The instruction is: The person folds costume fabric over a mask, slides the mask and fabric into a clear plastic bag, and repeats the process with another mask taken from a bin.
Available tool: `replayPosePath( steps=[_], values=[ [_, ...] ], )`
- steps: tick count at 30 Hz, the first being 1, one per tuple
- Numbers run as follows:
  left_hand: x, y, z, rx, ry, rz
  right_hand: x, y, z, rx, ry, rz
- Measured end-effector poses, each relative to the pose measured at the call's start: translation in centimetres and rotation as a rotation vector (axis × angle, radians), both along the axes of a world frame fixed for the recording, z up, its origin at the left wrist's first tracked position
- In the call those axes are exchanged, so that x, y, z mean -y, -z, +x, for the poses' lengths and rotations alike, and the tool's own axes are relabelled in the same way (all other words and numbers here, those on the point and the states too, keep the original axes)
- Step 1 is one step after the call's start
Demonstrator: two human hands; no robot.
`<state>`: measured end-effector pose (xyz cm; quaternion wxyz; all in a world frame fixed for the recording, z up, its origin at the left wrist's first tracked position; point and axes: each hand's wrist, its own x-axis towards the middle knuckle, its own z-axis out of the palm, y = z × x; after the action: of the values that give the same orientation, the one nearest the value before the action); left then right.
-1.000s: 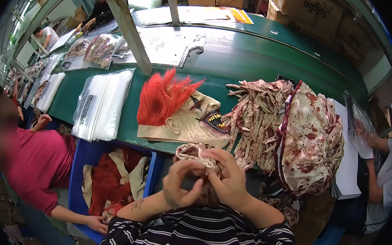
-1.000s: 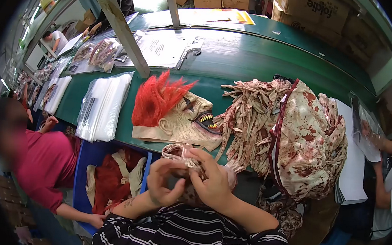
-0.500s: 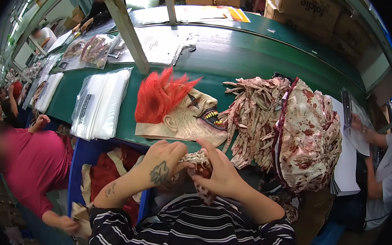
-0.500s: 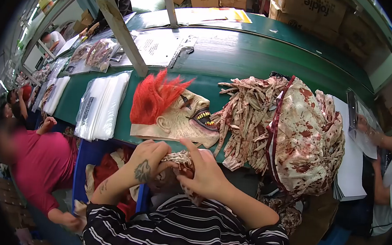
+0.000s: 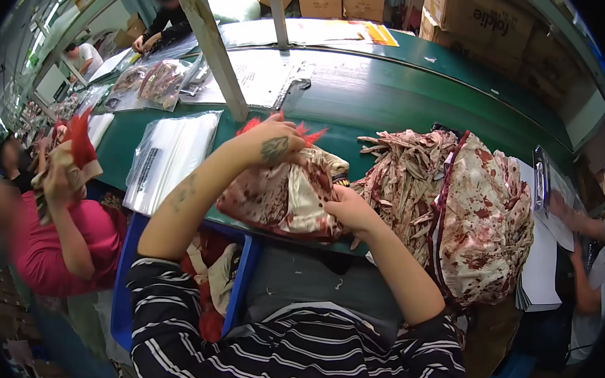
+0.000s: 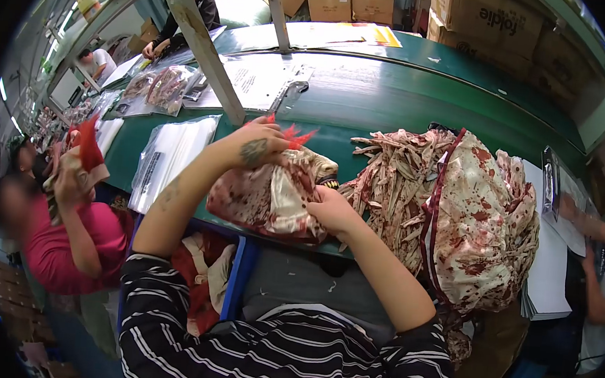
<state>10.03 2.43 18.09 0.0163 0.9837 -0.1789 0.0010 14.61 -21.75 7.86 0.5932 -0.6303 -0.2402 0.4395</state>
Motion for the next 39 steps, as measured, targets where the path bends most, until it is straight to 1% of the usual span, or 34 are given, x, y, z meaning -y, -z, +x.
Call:
replayPosePath(
  steps=[1,3,6,7,8,12,17,18,20,22,23,27,28,32,33,37,39],
  values=[
    [-0.8,2.0,1.6,-0.026,-0.031,0.014,-0.5,1.2,0.8,-0.027,0.025,-0.029],
    [-2.2,5.7,3.3,-0.048,-0.058,0.034,-0.7,1.6,1.6,-0.051,0.055,-0.053],
    [-3.3,11.1,3.8,0.15,-0.004,-0.022,0.2,2.2,2.0,0.129,0.053,-0.188],
    [-3.4,11.9,3.9,0.213,0.018,-0.044,0.4,2.4,2.1,0.185,0.056,-0.236],
    [-3.4,12.3,3.8,0.209,0.029,-0.046,0.8,2.4,2.1,0.181,0.067,-0.237],
    [-4.0,13.7,3.4,0.301,-0.001,-0.044,2.3,0.9,1.5,0.496,0.034,-0.225],
    [-5.2,15.6,4.0,0.316,0.048,-0.096,2.2,-0.8,0.2,0.363,0.125,-0.352],
    [-5.1,15.3,4.0,0.316,0.052,-0.096,2.1,-0.2,-0.1,0.362,0.129,-0.352],
    [-4.8,14.4,3.5,0.309,0.041,-0.089,1.7,2.9,-1.0,0.657,0.213,-0.272],
    [-4.2,12.8,3.2,0.304,0.038,-0.08,1.4,4.7,-1.5,0.954,0.307,-0.189],
    [-4.0,11.8,3.2,0.305,0.052,-0.079,1.4,4.1,-1.8,0.954,0.321,-0.193],
    [-2.9,8.3,2.9,0.175,-0.041,-0.137,2.2,0.2,-3.1,1.308,0.435,-0.365],
    [-2.6,7.7,2.8,0.18,-0.034,-0.141,2.8,-0.3,-3.0,1.314,0.44,-0.372],
    [-1.6,5.7,2.6,0.237,-0.023,-0.26,4.9,-1.8,-2.6,1.398,0.523,-0.207],
    [-1.2,5.3,2.9,0.242,-0.016,-0.261,5.5,-1.8,-2.5,1.404,0.529,-0.211],
    [0.9,3.5,4.6,0.207,-0.035,-0.325,8.3,-1.6,-2.3,1.27,0.498,-0.163],
    [4.2,2.0,5.7,-0.073,-0.078,-0.492,9.4,-1.4,-2.4,1.243,0.504,-0.171]
  ],
)
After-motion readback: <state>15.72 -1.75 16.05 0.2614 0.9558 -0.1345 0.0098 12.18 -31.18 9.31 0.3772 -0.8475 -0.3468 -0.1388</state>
